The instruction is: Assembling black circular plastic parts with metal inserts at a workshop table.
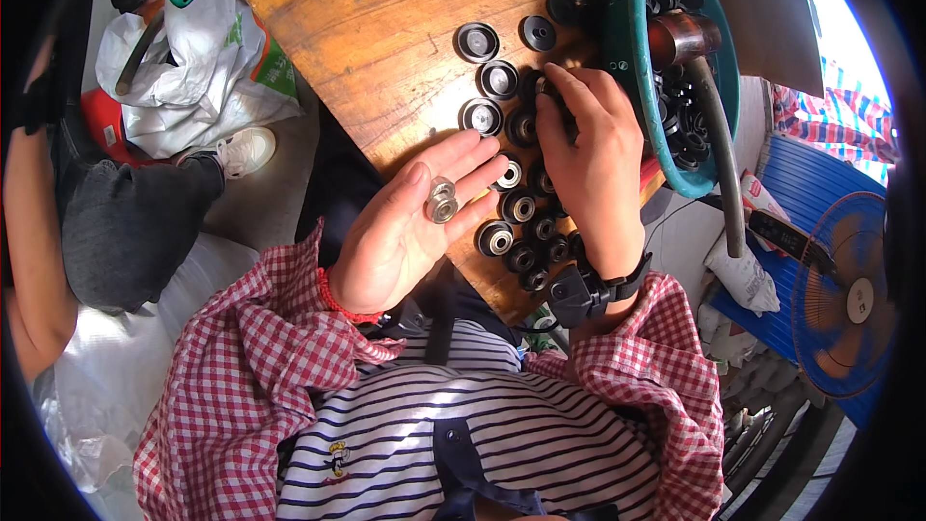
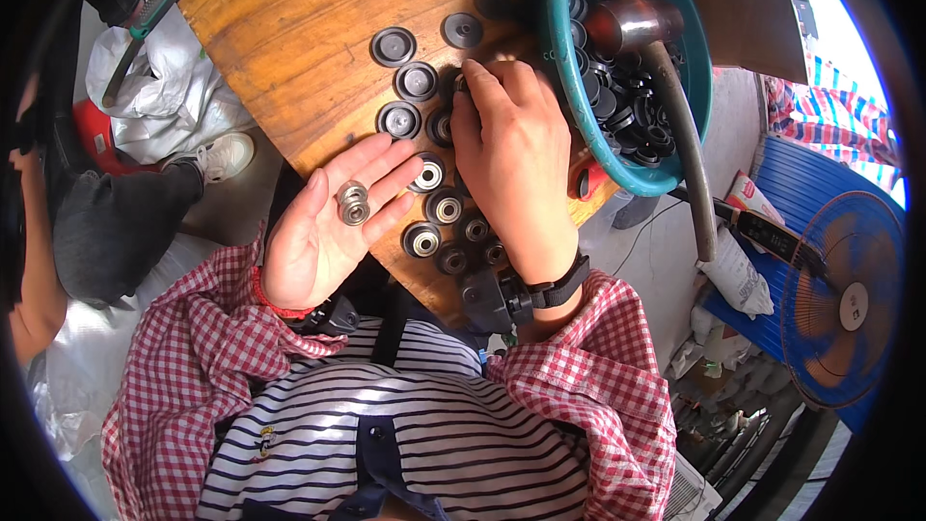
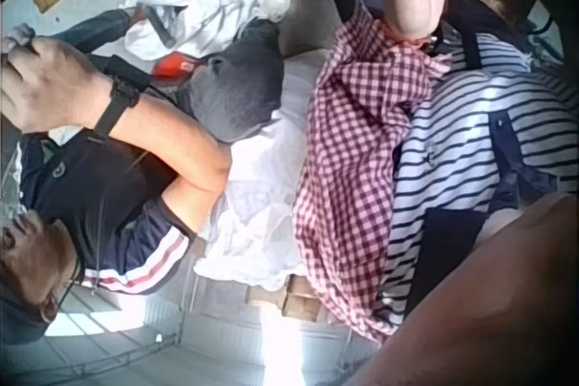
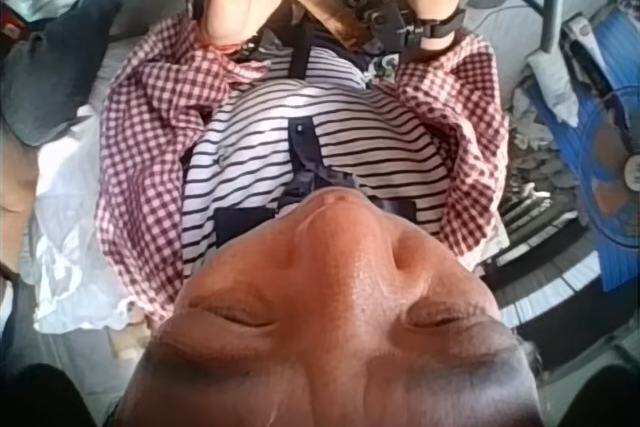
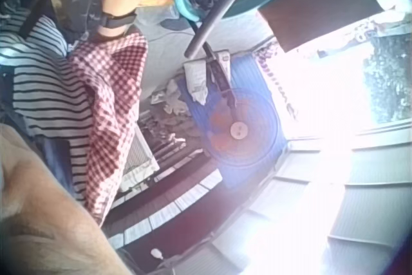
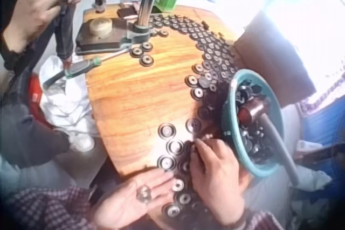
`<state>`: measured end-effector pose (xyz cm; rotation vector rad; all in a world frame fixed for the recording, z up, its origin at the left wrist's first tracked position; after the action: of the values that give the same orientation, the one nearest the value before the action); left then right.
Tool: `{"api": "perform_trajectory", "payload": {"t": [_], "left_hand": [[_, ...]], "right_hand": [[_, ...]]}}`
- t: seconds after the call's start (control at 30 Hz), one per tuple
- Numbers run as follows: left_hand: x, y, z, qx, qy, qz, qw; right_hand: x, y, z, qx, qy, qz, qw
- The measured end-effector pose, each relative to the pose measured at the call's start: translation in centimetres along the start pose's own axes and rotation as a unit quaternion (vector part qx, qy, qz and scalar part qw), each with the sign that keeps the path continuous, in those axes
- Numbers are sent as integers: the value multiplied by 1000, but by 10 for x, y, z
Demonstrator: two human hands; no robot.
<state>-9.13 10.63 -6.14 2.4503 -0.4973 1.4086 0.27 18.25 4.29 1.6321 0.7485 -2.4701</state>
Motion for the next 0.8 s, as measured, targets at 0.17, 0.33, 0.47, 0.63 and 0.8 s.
{"api": "perform_trajectory", "payload": {"t": [0.17,0.33,0.47,0.63,0.8], "left_hand": [[2,0,3,5,8,13,1000],[-2,0,0,5,8,5,1000],[-8,1,-1,3,16,-9,1000],[-11,4,-4,3,23,-28,999],[-8,2,-4,22,-5,-17,1000]], "right_hand": [[3,1,8,-46,48,14,998],[9,-1,11,-50,47,29,997],[17,-2,7,-19,38,43,998],[-3,20,58,-118,-88,-21,989],[22,46,88,-170,-90,87,977]]}}
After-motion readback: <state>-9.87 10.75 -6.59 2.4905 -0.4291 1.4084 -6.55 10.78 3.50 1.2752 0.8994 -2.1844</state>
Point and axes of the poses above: each hand's wrist, its own y-axis away from the middle knuckle, its own x-axis out of the palm, z = x × y, the point moved 10 cm from there along -y, towards the middle knuckle, and after that the axes turned 8 degrees about -y, right-handed, at the moved point
